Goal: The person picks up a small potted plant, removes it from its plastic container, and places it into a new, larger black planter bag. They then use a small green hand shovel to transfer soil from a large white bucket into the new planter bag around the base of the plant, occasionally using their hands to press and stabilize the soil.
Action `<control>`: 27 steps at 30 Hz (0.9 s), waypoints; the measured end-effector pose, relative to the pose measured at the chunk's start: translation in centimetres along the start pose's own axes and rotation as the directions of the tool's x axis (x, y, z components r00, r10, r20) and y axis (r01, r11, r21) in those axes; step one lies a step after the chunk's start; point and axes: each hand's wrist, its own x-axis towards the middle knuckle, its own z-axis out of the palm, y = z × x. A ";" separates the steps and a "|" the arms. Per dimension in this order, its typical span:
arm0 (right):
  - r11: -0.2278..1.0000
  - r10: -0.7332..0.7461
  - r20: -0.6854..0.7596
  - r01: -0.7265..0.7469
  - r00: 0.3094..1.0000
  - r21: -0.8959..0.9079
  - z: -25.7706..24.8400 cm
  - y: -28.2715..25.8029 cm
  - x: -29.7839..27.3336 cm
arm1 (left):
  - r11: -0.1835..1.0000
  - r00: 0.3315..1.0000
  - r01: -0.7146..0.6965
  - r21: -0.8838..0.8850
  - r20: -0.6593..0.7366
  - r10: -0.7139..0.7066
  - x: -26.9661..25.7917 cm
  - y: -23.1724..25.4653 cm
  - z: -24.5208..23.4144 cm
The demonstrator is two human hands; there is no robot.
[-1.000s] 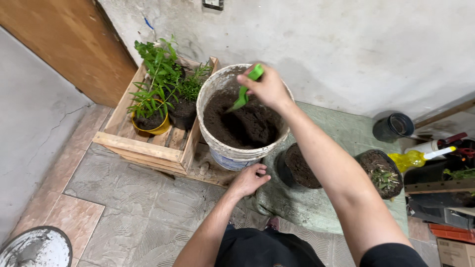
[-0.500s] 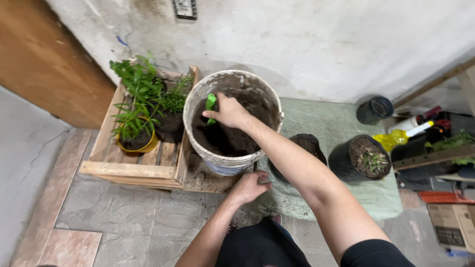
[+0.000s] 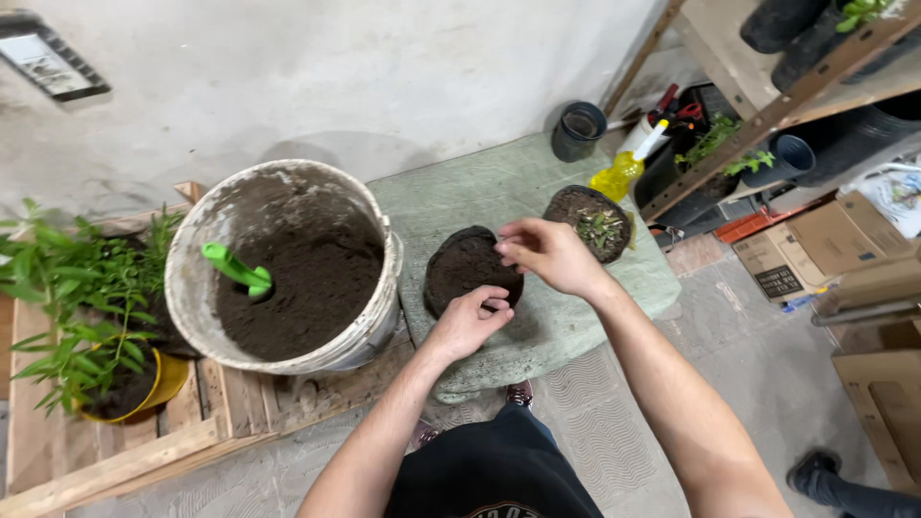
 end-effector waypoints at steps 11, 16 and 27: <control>0.934 0.299 -0.457 -0.159 0.838 0.321 -14.9 18.4 -4.6 | 0.982 0.997 -0.032 0.189 -0.060 0.044 14.5 2.2 7.0; 0.956 0.293 -0.467 -0.247 0.834 0.159 -17.9 22.8 -3.2 | 0.931 0.985 -0.025 0.364 -0.148 0.084 19.8 4.5 8.9; 0.841 0.007 -0.305 -0.171 0.952 -0.513 -20.8 29.1 3.2 | 0.680 0.954 -0.033 0.732 -0.181 0.241 26.5 1.9 14.2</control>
